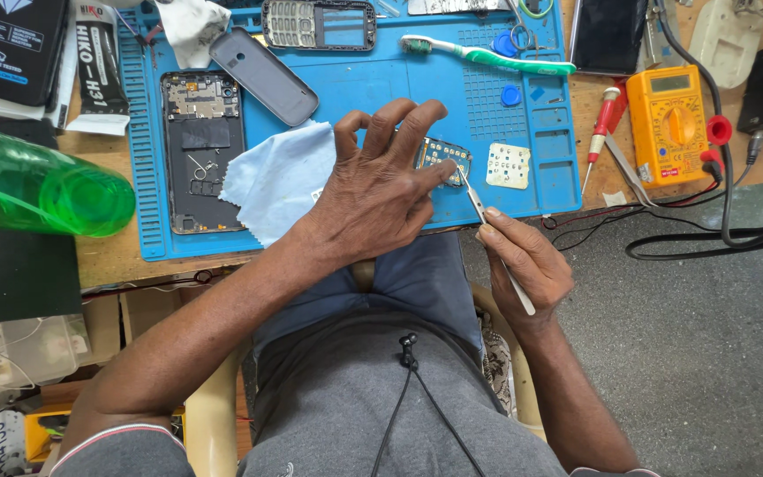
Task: The person uses tweezers to pick up small components from a white sheet and place them onto a mobile phone keypad assembly. They repeatedly wipe the tweezers on a blue cloth between placements. The work is performed on a blue anti-static mat with various tools and phone parts nearby.
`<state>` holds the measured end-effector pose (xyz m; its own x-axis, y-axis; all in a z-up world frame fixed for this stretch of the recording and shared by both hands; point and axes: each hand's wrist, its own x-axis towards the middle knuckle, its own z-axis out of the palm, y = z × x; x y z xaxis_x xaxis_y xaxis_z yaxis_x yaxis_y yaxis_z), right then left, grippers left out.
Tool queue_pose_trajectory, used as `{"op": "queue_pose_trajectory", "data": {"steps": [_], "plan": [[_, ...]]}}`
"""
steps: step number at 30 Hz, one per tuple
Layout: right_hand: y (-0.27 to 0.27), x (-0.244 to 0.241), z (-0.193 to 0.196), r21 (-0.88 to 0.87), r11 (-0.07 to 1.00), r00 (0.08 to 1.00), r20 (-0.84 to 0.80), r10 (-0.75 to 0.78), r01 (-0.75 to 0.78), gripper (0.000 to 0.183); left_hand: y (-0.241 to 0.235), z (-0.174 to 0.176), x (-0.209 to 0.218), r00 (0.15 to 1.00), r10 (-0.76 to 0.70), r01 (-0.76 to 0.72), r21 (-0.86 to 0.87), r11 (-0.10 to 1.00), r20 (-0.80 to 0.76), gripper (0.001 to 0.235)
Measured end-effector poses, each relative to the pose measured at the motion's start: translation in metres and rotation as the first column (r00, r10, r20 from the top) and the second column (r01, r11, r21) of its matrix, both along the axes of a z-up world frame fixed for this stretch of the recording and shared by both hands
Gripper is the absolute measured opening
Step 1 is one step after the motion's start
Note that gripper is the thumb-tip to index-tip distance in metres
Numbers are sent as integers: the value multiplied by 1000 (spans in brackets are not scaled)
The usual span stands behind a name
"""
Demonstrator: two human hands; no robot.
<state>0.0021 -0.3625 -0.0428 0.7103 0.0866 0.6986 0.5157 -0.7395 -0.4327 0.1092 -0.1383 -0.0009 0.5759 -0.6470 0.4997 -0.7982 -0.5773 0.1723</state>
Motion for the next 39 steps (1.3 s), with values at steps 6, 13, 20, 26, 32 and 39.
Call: {"op": "queue_pose_trajectory", "data": {"steps": [6,13,20,26,32,39], "plan": [[0,0,-1,-2,1000,1000,9,2,-2,27,-5,-2,2,1000,-16,16,11,1000,19,32],[-1,-1,-3,61,998,1000,-19,-10,11,26,-4,-5,2,999,-19,19,17,1000,28,30],[-1,-2,-4,75,997,999,-26,-26,28,24,-2,-5,7,997,-26,16,-131,991,-77,27],[-1,-2,-3,83,996,999,-38,-19,22,23,1,10,8,995,-17,-2,-187,982,-101,32],[-3,-1,-2,131,991,998,-62,-29,37,23,46,95,-15,993,-34,-34,-536,843,-117,30],[-6,2,-2,248,967,996,-85,-35,56,23,75,135,-48,1000,20,-12,-440,898,14,31]]}}
